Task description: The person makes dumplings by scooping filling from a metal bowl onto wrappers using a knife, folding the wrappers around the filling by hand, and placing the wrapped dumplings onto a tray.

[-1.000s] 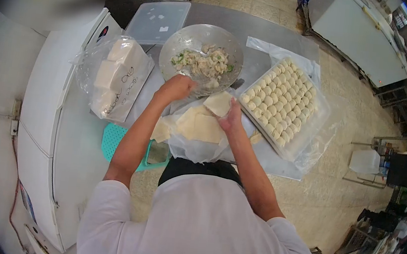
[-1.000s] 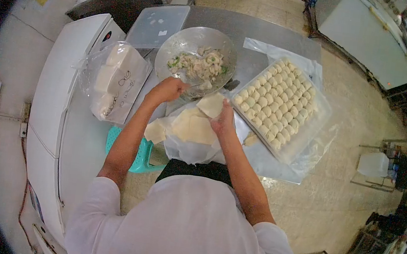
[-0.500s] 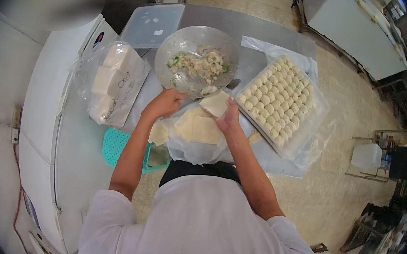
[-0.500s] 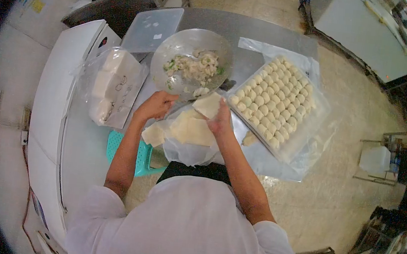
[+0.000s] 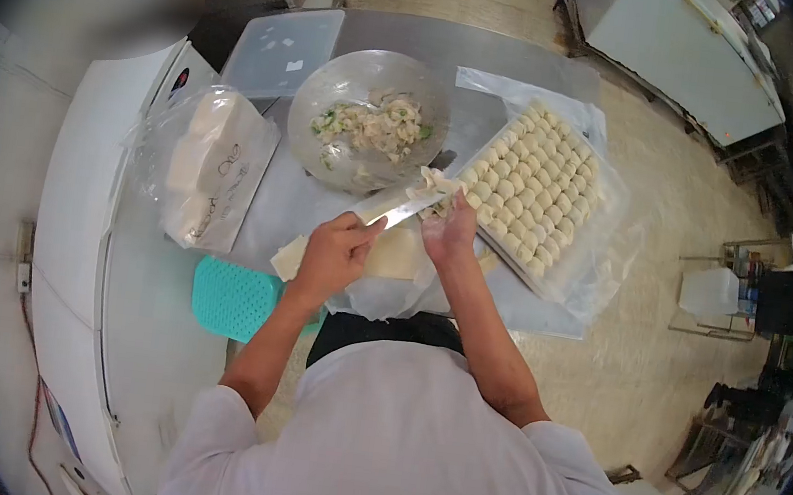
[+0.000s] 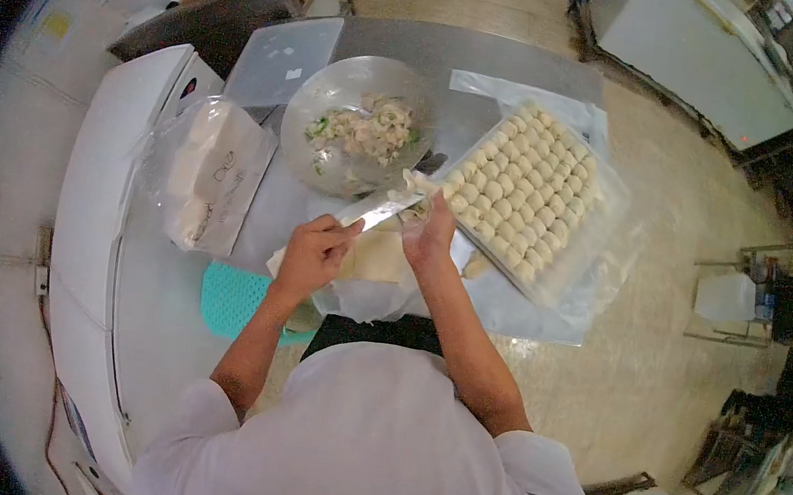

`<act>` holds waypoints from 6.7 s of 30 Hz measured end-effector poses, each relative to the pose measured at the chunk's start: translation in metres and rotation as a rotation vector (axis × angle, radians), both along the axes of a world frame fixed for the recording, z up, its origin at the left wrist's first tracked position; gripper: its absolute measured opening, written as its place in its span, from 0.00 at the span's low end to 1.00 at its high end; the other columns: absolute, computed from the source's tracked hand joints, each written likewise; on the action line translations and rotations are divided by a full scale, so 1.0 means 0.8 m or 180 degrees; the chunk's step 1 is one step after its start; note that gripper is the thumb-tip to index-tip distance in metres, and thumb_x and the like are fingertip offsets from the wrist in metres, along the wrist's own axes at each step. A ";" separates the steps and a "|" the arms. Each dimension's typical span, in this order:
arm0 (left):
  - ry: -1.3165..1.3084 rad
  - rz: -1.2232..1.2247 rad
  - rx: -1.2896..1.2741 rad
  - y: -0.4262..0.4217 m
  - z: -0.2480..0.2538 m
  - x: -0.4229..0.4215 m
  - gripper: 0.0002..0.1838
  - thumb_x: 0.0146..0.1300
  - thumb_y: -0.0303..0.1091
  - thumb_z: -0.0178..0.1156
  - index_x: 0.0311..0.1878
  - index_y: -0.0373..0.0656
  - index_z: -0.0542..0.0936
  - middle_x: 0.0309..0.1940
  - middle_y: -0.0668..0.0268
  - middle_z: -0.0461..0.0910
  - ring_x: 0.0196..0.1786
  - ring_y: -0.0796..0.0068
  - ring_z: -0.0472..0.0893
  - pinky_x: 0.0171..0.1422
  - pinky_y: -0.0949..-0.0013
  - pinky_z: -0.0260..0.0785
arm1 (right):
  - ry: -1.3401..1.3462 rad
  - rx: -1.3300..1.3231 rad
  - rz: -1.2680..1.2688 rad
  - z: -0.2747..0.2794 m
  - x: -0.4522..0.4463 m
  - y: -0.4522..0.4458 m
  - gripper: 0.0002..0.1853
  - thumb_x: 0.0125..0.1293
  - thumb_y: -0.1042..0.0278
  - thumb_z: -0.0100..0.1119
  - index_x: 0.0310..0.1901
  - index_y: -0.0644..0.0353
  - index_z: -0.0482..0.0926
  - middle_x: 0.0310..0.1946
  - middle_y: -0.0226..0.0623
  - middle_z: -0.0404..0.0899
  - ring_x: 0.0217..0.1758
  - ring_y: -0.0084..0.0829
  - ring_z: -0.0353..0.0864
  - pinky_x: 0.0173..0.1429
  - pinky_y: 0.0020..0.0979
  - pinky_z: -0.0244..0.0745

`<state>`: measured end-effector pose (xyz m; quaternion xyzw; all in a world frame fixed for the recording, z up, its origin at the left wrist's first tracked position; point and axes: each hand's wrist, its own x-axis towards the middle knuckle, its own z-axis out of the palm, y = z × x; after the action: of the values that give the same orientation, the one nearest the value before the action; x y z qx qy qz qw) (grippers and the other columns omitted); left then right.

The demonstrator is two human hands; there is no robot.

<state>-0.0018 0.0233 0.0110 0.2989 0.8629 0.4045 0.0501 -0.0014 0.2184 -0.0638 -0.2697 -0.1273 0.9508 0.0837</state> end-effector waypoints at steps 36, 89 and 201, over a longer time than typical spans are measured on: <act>0.0182 -0.0242 -0.0214 0.009 -0.013 0.001 0.19 0.57 0.21 0.60 0.51 0.47 0.84 0.22 0.57 0.74 0.24 0.62 0.76 0.32 0.66 0.69 | 0.0835 0.0337 0.0290 -0.018 0.031 0.014 0.26 0.68 0.67 0.47 0.67 0.59 0.60 0.64 0.39 0.68 0.69 0.40 0.64 0.72 0.49 0.59; -0.0551 0.0239 0.0036 0.013 0.077 0.006 0.22 0.55 0.19 0.61 0.56 0.41 0.82 0.22 0.60 0.73 0.24 0.73 0.68 0.34 0.71 0.65 | -0.1361 0.8030 0.0200 0.002 0.048 0.422 0.16 0.57 0.80 0.54 0.48 0.60 0.74 0.41 0.49 0.77 0.44 0.55 0.76 0.47 0.47 0.73; 0.0116 0.0712 -0.0559 -0.079 0.006 -0.065 0.14 0.55 0.18 0.55 0.45 0.39 0.78 0.35 0.50 0.80 0.41 0.46 0.81 0.47 0.52 0.71 | -0.0168 0.3358 0.1976 -0.006 0.060 0.029 0.21 0.69 0.52 0.56 0.56 0.56 0.78 0.50 0.38 0.82 0.53 0.34 0.81 0.54 0.40 0.74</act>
<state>-0.0537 -0.0401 0.0156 0.2027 0.9236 0.3250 0.0150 0.0470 0.2417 -0.0688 -0.1657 -0.6556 0.7326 -0.0782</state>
